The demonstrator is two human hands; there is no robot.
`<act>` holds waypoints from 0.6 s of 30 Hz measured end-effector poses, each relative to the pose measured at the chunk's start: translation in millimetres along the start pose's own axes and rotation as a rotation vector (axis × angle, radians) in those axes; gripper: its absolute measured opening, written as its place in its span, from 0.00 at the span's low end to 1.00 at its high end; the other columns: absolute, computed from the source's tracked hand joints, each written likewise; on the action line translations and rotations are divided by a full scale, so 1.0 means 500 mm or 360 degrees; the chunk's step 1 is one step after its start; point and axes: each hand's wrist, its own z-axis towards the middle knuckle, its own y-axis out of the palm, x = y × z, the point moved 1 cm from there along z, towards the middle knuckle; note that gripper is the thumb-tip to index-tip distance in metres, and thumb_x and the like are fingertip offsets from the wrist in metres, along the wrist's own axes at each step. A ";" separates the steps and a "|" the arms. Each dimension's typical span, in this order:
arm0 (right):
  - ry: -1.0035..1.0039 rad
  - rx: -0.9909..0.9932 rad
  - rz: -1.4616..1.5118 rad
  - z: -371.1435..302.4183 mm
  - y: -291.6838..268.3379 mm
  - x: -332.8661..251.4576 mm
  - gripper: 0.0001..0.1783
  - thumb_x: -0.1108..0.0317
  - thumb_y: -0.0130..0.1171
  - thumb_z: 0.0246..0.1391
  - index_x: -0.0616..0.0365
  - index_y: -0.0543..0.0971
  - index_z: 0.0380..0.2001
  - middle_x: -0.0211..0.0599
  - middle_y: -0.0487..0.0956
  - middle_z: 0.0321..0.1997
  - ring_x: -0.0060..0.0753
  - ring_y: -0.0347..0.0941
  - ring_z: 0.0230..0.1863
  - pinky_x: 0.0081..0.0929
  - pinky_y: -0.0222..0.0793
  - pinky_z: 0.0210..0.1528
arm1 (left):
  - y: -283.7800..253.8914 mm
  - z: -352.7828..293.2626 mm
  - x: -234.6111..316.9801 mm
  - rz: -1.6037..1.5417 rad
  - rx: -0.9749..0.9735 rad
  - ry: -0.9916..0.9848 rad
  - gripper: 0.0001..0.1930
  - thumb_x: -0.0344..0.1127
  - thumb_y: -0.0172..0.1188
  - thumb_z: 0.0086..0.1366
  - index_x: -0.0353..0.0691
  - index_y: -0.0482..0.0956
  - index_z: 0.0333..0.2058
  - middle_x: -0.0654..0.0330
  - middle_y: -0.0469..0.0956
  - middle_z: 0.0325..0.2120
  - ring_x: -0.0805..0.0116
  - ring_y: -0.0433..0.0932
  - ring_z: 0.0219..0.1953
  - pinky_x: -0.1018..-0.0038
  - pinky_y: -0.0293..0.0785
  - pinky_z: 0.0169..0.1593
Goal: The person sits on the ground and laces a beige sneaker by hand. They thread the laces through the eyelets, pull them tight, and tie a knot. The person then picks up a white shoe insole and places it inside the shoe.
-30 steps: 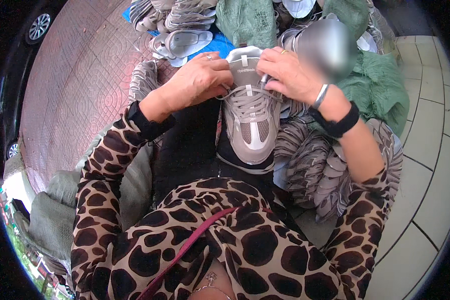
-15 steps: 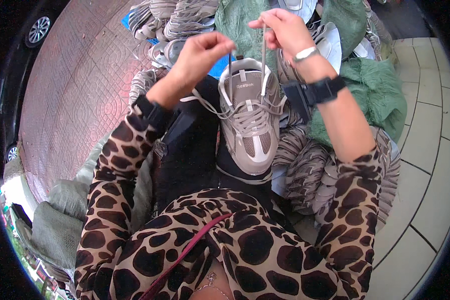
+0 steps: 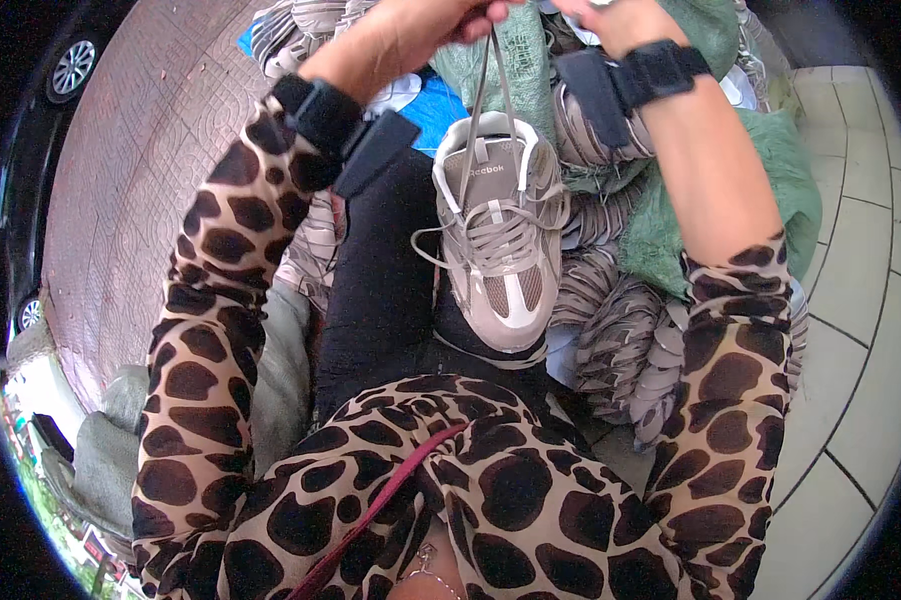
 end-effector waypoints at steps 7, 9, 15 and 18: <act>0.0646 -0.0742 -0.0205 -0.196 0.060 0.101 0.19 0.56 0.50 0.66 0.64 0.77 0.43 0.29 0.78 0.30 0.17 0.74 0.24 0.15 0.73 0.28 | -0.017 -0.013 0.078 -0.0032 0.0033 0.0186 0.15 0.39 0.47 0.72 0.34 0.76 0.33 0.61 0.76 0.22 0.73 0.71 0.18 0.76 0.70 0.24; 0.0509 -0.0650 -0.0259 -0.180 0.014 0.101 0.18 0.58 0.49 0.67 0.63 0.78 0.44 0.27 0.78 0.30 0.16 0.73 0.24 0.15 0.73 0.30 | 0.000 -0.056 0.071 0.0641 0.0303 0.0523 0.18 0.45 0.54 0.67 0.32 0.71 0.41 0.55 0.76 0.28 0.68 0.77 0.25 0.72 0.75 0.30; 0.0383 -0.0425 -0.0150 -0.187 -0.009 0.119 0.17 0.58 0.51 0.66 0.61 0.78 0.44 0.26 0.78 0.31 0.14 0.69 0.27 0.16 0.71 0.35 | 0.048 -0.363 -0.081 0.1669 -0.0110 0.0810 0.25 0.45 0.71 0.51 0.38 0.72 0.42 0.54 0.71 0.35 0.53 0.72 0.39 0.65 0.69 0.43; 0.0347 -0.0423 -0.0078 -0.192 -0.016 0.124 0.17 0.59 0.51 0.66 0.61 0.78 0.44 0.27 0.78 0.32 0.14 0.69 0.27 0.16 0.71 0.35 | 0.075 -0.410 -0.129 0.1740 -0.0066 0.0711 0.19 0.39 0.70 0.50 0.41 0.72 0.37 0.55 0.71 0.33 0.54 0.72 0.38 0.63 0.68 0.41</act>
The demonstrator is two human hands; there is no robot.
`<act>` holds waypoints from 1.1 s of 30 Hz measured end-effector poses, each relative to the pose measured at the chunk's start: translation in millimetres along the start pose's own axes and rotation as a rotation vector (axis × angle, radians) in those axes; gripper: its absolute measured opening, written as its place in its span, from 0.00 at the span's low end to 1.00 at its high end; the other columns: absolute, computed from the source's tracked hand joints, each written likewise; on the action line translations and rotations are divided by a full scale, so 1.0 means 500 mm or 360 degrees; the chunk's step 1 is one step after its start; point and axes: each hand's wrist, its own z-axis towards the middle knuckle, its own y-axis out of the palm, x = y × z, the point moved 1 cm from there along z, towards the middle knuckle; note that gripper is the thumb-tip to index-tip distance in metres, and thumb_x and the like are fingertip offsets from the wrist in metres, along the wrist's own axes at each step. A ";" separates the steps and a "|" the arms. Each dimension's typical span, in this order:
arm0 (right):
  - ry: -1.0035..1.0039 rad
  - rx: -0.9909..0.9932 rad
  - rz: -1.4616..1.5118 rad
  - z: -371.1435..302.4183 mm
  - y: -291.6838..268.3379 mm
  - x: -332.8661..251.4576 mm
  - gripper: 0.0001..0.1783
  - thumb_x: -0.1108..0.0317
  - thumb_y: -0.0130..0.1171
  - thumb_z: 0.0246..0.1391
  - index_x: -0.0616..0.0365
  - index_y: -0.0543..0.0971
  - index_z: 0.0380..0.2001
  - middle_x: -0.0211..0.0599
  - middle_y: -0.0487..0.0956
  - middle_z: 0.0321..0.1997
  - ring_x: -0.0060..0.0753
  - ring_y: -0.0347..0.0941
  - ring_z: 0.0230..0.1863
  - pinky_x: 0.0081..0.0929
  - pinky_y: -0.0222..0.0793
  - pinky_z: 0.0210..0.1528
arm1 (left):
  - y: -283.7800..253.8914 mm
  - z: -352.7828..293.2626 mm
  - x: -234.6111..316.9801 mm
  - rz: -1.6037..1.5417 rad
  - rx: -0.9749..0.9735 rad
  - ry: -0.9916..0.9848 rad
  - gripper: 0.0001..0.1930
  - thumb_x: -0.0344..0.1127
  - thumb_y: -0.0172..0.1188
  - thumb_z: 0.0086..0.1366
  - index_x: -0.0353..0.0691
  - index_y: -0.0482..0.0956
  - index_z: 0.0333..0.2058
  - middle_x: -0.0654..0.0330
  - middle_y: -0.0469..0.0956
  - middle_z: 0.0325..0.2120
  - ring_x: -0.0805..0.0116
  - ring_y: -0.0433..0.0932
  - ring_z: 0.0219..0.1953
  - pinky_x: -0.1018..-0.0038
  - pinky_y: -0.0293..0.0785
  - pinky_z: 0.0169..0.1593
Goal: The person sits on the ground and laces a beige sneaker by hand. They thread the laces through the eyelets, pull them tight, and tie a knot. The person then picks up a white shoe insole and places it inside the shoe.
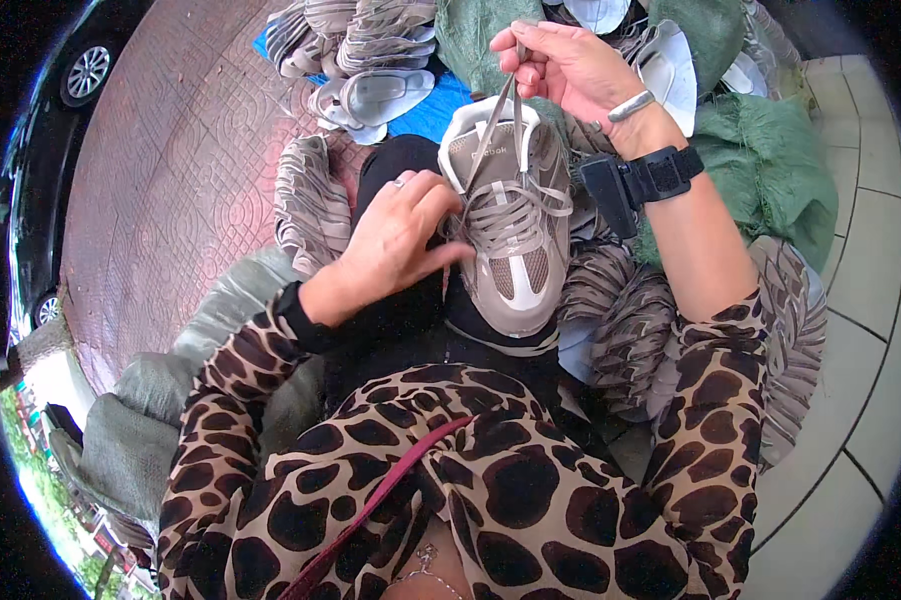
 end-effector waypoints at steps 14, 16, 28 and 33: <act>-0.0057 0.0084 -0.0197 -0.051 0.034 -0.031 0.17 0.54 0.50 0.66 0.56 0.78 0.43 0.28 0.79 0.42 0.11 0.70 0.28 0.16 0.72 0.33 | 0.045 0.026 -0.010 -0.0836 0.0553 -0.0557 0.07 0.34 0.56 0.64 0.36 0.77 0.34 0.53 0.79 0.31 0.58 0.78 0.36 0.69 0.71 0.42; -0.0069 0.0103 -0.0217 -0.047 0.029 -0.026 0.18 0.54 0.51 0.66 0.57 0.78 0.43 0.27 0.78 0.42 0.11 0.70 0.28 0.16 0.72 0.33 | 0.040 0.003 0.008 -0.1832 0.0318 -0.0805 0.08 0.34 0.58 0.65 0.36 0.79 0.35 0.60 0.79 0.36 0.66 0.76 0.44 0.74 0.65 0.52; 0.0216 0.0046 -0.0406 0.020 0.004 -0.033 0.17 0.55 0.49 0.67 0.58 0.76 0.41 0.29 0.75 0.37 0.21 0.76 0.36 0.25 0.78 0.45 | -0.006 -0.043 0.055 -0.0129 0.0205 0.0165 0.18 0.29 0.66 0.51 0.39 0.78 0.43 0.55 0.75 0.40 0.54 0.75 0.43 0.62 0.70 0.47; -0.0430 0.0087 -0.1191 0.083 -0.041 -0.045 0.17 0.56 0.48 0.67 0.59 0.78 0.44 0.26 0.76 0.33 0.15 0.74 0.31 0.13 0.71 0.34 | 0.086 -0.033 0.074 -0.0337 -0.0147 0.0306 0.14 0.31 0.64 0.57 0.36 0.78 0.43 0.54 0.77 0.41 0.57 0.78 0.43 0.66 0.74 0.49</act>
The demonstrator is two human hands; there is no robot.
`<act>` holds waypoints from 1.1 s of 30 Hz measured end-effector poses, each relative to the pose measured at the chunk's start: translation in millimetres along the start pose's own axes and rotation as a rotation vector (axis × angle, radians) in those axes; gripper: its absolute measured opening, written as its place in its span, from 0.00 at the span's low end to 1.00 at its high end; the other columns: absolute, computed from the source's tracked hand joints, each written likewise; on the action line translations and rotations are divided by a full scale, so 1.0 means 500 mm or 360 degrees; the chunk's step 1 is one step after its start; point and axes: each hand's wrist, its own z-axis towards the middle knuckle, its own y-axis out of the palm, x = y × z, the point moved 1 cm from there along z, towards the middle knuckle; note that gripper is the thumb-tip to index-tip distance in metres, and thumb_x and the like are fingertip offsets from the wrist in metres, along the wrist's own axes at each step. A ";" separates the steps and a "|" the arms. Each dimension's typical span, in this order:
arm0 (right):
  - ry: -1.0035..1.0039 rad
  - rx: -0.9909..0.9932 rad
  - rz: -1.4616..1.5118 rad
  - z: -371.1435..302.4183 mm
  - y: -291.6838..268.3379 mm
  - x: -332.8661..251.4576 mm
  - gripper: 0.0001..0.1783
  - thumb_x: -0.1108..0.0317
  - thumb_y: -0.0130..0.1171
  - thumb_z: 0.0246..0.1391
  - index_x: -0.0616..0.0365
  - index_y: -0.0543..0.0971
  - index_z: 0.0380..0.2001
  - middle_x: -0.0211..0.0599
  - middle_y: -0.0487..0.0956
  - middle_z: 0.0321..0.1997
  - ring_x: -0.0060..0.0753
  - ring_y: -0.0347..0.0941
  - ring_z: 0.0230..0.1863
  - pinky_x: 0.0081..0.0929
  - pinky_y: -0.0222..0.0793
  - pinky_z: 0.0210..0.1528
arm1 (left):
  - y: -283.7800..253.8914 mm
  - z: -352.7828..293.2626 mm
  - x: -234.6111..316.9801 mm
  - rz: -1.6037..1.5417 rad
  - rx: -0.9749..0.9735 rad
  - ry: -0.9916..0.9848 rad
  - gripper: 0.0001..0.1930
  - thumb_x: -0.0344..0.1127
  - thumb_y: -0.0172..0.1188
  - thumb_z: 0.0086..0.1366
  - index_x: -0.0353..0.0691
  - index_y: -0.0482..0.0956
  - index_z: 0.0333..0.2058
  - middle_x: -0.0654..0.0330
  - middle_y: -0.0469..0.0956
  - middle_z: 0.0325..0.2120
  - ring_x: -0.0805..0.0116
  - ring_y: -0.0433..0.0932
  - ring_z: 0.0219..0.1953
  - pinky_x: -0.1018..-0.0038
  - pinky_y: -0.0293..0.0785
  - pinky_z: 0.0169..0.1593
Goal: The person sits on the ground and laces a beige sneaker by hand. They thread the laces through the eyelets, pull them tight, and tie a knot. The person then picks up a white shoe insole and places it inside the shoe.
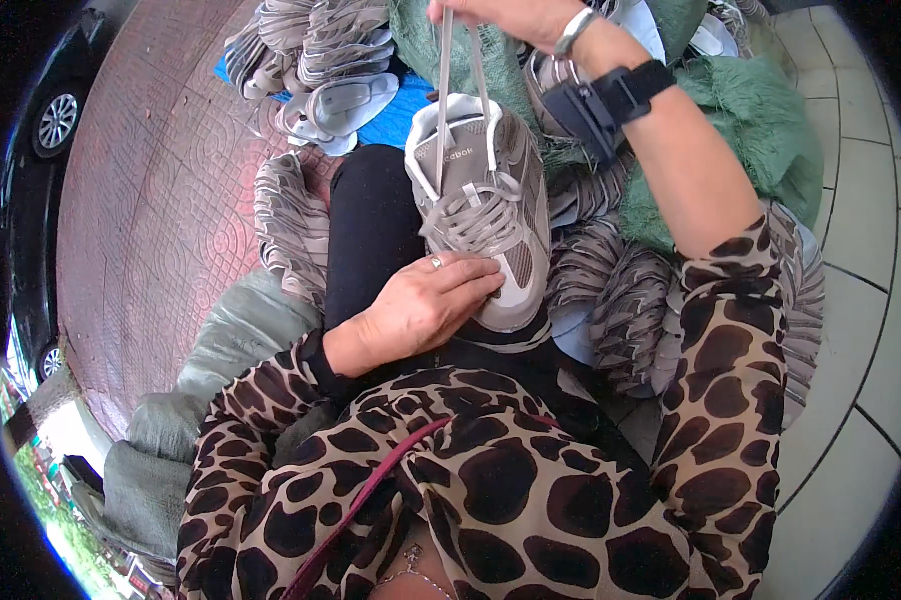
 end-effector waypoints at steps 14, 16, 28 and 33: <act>0.0080 0.0119 0.0139 -0.050 -0.022 -0.048 0.16 0.61 0.49 0.66 0.60 0.82 0.35 0.24 0.79 0.31 0.15 0.71 0.32 0.16 0.67 0.38 | -0.061 0.155 -0.035 0.0809 0.0272 -0.0311 0.06 0.36 0.63 0.50 0.43 0.76 0.23 0.58 0.71 0.29 0.58 0.73 0.38 0.64 0.63 0.40; 0.0117 0.0122 0.0127 -0.058 -0.026 -0.049 0.15 0.61 0.49 0.66 0.59 0.82 0.35 0.24 0.79 0.32 0.15 0.72 0.34 0.17 0.68 0.39 | -0.067 0.165 -0.041 0.1031 0.0270 -0.0315 0.05 0.35 0.61 0.50 0.43 0.76 0.22 0.57 0.72 0.27 0.58 0.74 0.36 0.64 0.62 0.38; -0.0116 0.0199 0.0368 -0.027 0.003 -0.012 0.15 0.61 0.49 0.67 0.59 0.81 0.35 0.25 0.79 0.36 0.18 0.71 0.38 0.20 0.66 0.45 | 0.040 0.060 0.035 0.0471 -0.0145 0.0330 0.23 0.36 0.58 0.53 0.39 0.75 0.49 0.56 0.74 0.47 0.58 0.72 0.52 0.63 0.67 0.57; -0.0632 0.0545 -0.0376 0.043 -0.018 0.011 0.14 0.63 0.49 0.65 0.57 0.79 0.30 0.28 0.76 0.28 0.21 0.70 0.32 0.20 0.66 0.39 | 0.037 0.055 0.030 0.0201 -0.0093 0.0243 0.21 0.33 0.60 0.54 0.36 0.75 0.47 0.55 0.76 0.43 0.57 0.75 0.48 0.65 0.72 0.53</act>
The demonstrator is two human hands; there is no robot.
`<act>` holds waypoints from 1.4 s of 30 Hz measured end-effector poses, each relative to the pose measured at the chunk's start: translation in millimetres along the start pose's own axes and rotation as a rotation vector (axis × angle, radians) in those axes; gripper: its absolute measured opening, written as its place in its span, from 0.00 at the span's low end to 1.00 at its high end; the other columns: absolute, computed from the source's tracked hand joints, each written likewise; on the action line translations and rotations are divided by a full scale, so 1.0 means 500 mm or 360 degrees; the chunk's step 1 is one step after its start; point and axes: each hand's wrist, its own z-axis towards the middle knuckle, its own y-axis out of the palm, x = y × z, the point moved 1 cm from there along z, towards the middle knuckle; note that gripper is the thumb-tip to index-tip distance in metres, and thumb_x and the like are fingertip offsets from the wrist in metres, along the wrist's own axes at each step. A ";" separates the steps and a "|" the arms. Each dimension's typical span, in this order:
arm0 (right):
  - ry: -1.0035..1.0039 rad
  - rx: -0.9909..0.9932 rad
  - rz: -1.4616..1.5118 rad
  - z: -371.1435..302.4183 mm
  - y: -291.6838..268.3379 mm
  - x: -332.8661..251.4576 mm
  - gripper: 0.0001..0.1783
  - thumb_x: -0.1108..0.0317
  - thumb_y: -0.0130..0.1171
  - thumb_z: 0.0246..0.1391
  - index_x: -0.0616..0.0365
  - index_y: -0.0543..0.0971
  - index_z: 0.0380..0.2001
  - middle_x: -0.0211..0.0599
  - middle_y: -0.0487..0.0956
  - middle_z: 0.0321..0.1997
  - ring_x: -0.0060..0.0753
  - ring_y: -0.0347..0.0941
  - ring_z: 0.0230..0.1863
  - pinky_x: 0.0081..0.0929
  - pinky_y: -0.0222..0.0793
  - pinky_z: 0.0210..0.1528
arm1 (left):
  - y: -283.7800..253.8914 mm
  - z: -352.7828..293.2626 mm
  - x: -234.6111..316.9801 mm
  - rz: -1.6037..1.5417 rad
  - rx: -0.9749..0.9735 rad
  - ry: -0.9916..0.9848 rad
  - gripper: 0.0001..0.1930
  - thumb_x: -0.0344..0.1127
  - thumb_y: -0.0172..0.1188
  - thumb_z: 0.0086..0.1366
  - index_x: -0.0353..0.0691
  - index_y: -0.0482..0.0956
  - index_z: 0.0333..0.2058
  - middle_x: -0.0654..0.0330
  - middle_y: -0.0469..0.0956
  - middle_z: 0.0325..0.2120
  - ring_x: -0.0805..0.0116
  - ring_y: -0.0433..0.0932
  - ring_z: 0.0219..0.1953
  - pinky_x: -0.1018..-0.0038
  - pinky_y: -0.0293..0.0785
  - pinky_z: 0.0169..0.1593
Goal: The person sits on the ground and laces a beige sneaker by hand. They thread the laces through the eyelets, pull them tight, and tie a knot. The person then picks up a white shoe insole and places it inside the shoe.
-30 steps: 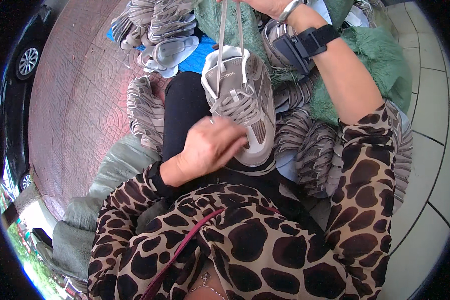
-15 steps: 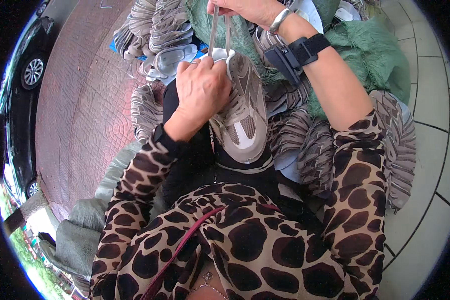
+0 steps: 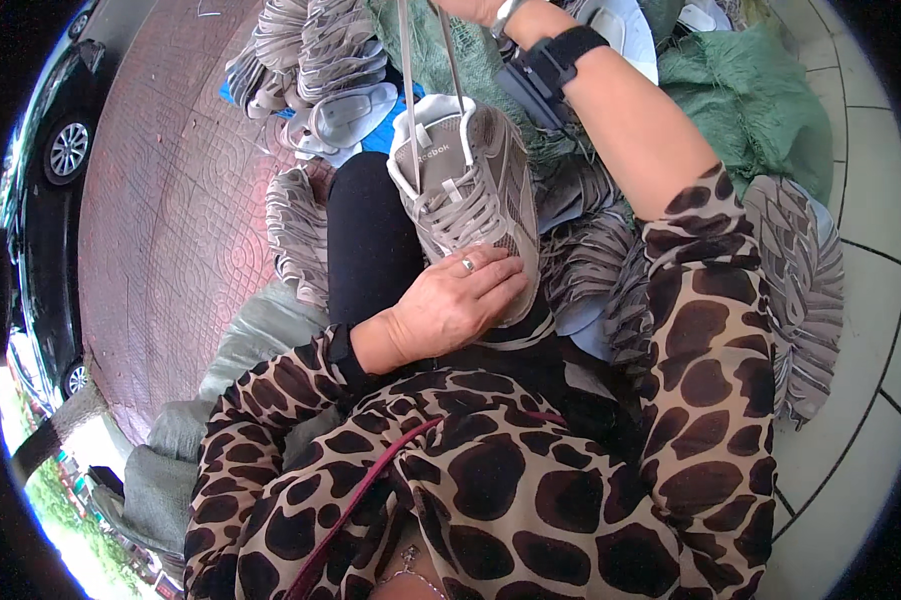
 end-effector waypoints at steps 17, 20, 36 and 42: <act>0.0879 -0.0214 0.0453 0.124 -0.029 -0.137 0.16 0.61 0.46 0.65 0.63 0.76 0.37 0.40 0.82 0.28 0.24 0.76 0.18 0.20 0.71 0.17 | -0.150 0.032 -0.189 -0.0193 0.0997 -0.0939 0.13 0.33 0.65 0.58 0.34 0.75 0.39 0.58 0.75 0.33 0.68 0.74 0.33 0.74 0.71 0.41; 0.0841 -0.0310 0.0334 0.112 -0.012 -0.187 0.16 0.62 0.46 0.66 0.63 0.78 0.36 0.37 0.82 0.29 0.17 0.73 0.17 0.14 0.66 0.15 | -0.126 -0.012 -0.153 -0.0006 0.0665 -0.0772 0.11 0.30 0.67 0.54 0.37 0.76 0.34 0.57 0.73 0.30 0.61 0.74 0.34 0.68 0.70 0.40; 0.0995 0.0006 0.0672 -0.019 -0.059 -0.185 0.16 0.59 0.47 0.66 0.59 0.78 0.35 0.30 0.81 0.30 0.15 0.69 0.18 0.12 0.62 0.17 | -0.104 -0.021 -0.102 0.0589 0.0212 -0.0750 0.07 0.28 0.58 0.56 0.36 0.68 0.30 0.52 0.72 0.22 0.50 0.75 0.23 0.61 0.71 0.28; 0.0945 0.0063 0.0730 -0.045 -0.064 -0.222 0.16 0.59 0.48 0.67 0.60 0.78 0.35 0.30 0.80 0.28 0.15 0.68 0.17 0.13 0.60 0.17 | -0.089 0.001 -0.105 0.0681 0.0479 -0.0729 0.07 0.31 0.59 0.55 0.39 0.70 0.30 0.54 0.70 0.24 0.54 0.75 0.26 0.61 0.70 0.29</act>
